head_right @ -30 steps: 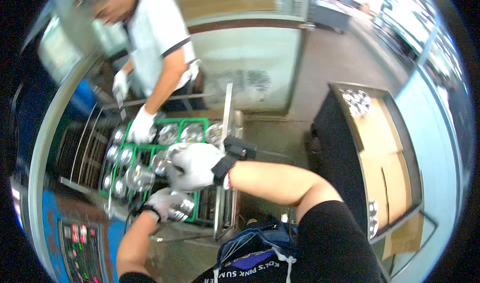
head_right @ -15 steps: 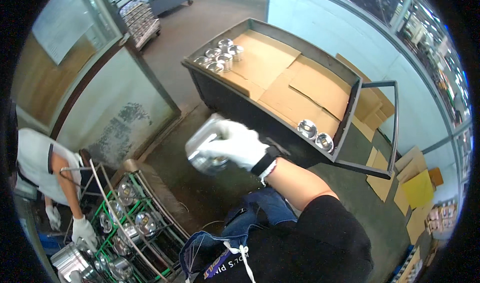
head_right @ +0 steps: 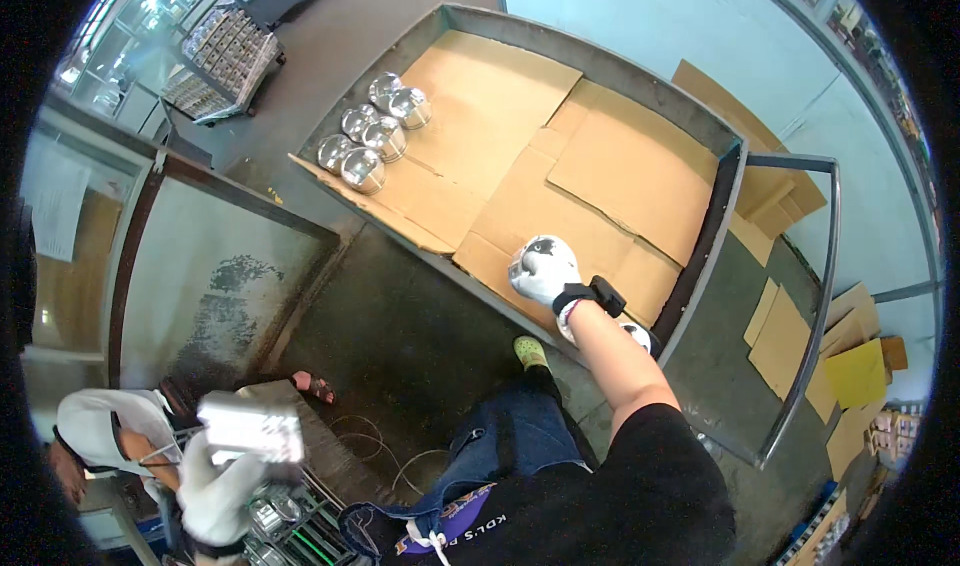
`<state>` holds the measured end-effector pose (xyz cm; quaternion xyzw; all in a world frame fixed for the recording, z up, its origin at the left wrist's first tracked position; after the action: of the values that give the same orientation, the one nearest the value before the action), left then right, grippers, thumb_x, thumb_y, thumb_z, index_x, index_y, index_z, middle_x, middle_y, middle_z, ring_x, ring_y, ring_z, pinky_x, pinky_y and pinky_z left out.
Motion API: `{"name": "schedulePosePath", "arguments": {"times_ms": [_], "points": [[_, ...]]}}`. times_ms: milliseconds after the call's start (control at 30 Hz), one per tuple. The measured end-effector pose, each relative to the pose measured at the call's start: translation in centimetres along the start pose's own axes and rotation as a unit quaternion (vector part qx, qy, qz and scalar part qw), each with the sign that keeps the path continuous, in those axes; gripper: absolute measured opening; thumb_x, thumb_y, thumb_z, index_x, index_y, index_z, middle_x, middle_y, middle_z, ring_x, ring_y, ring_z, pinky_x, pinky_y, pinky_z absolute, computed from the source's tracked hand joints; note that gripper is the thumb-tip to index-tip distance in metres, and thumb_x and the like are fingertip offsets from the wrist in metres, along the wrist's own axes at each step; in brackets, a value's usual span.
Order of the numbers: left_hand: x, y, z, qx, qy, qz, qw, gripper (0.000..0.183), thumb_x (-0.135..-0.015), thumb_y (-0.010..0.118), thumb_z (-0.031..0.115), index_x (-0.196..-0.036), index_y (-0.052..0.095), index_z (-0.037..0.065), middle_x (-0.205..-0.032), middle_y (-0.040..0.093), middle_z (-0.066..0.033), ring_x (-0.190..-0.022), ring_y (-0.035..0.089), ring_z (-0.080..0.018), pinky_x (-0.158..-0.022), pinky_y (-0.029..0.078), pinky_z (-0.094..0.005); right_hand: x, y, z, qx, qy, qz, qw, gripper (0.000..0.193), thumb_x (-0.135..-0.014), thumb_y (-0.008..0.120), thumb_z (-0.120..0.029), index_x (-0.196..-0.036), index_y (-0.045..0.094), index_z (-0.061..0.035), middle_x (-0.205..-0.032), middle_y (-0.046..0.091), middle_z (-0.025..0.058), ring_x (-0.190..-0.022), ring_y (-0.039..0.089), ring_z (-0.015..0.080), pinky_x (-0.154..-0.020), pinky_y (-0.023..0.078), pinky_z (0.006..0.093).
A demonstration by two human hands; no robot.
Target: Inspecting, cleaning with an air nozzle, and organizing engine pistons in an industrial cleaning machine.
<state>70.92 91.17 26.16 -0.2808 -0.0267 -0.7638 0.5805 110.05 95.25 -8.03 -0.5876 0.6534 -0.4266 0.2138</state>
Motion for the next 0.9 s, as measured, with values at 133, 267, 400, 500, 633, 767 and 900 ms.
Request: {"name": "schedulePosePath", "arguments": {"times_ms": [133,267,400,500,633,767,900], "points": [[-12.9,11.4,-1.8,-0.144,0.051,-0.121,0.981,0.03,-0.084,0.067,0.008,-0.112,0.066,-0.002,-0.104,0.071,-0.011,-0.094,0.068,-0.0192,-0.087,0.052,-0.0333,-1.4,5.7,5.9,-0.018,0.043,-0.069,0.997,0.029,-0.079,0.065,-0.03,-0.099,0.072,-0.0098,-0.107,0.069,0.0177,-0.106,0.063,0.0348,-0.094,0.048,0.0416],[-23.0,22.9,-1.7,-0.392,0.198,-0.192,0.878,0.029,-0.083,0.068,0.032,-0.098,0.072,0.008,-0.09,0.07,-0.0159,-0.084,0.069,-0.0309,-0.081,0.054,-0.0407,-0.8,7.8,5.9,0.05,0.073,-0.123,0.988,0.042,-0.079,0.073,-0.033,-0.113,0.065,-0.0095,-0.11,0.068,0.0189,-0.107,0.065,0.0363,-0.093,0.05,0.0469],[-30.1,30.6,-5.2,-0.5,0.304,-0.206,0.784,0.03,-0.083,0.063,0.04,-0.083,0.068,0.01,-0.083,0.068,-0.0141,-0.08,0.067,-0.0348,-0.075,0.052,-0.0478,-1.5,9.4,5.1,0.031,0.073,-0.132,0.988,0.044,-0.083,0.067,-0.028,-0.124,0.061,-0.0122,-0.118,0.065,0.0191,-0.11,0.063,0.0369,-0.093,0.051,0.0485],[-37.7,35.3,-11.2,-0.47,0.311,-0.12,0.817,0.022,-0.086,0.056,0.028,-0.083,0.067,0.009,-0.077,0.062,-0.0144,-0.076,0.063,-0.0315,-0.072,0.051,-0.0432,-1.3,7.7,3.8,0.002,0.112,-0.176,0.978,0.054,-0.084,0.066,-0.031,-0.136,0.053,-0.0197,-0.122,0.064,0.0189,-0.11,0.063,0.038,-0.092,0.051,0.0494],[-41.4,38.9,-17.5,-0.376,0.227,-0.097,0.893,0.018,-0.087,0.055,0.025,-0.086,0.065,0.01,-0.079,0.065,-0.0111,-0.079,0.064,-0.0289,-0.073,0.052,-0.0399,0.2,8.2,6.2,0.062,0.078,-0.067,0.993,0.053,-0.082,0.069,-0.038,-0.13,0.056,-0.0194,-0.103,0.069,0.0178,-0.093,0.069,0.0369,-0.083,0.054,0.0487],[-39.6,38.6,-21.1,-0.605,0.257,-0.202,0.726,0.025,-0.084,0.056,0.023,-0.104,0.065,0.011,-0.107,0.07,-0.0126,-0.1,0.067,-0.0315,-0.089,0.052,-0.0442,0.4,8.8,5.8,0.062,0.097,-0.128,0.985,0.037,-0.079,0.071,-0.042,-0.105,0.066,-0.0159,-0.085,0.07,0.0143,-0.084,0.07,0.035,-0.074,0.055,0.0466],[-38.6,36.7,-22.1,-0.6,0.323,-0.156,0.715,0.038,-0.079,0.061,0.025,-0.113,0.062,0.01,-0.11,0.067,-0.0152,-0.115,0.06,-0.0309,-0.098,0.045,-0.0484,0.0,9.7,6.1,0.056,0.075,-0.117,0.989,0.042,-0.078,0.071,-0.041,-0.11,0.065,-0.0143,-0.091,0.071,0.0151,-0.088,0.069,0.0355,-0.077,0.055,0.0479]]}}
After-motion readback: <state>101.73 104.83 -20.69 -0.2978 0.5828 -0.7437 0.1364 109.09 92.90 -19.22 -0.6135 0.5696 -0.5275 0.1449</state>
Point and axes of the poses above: each hand's wrist, its own x-axis away from the middle knuckle, its own y-axis out of the palm, z = x × y, the point moved 8 cm from there along -x, towards the middle knuckle
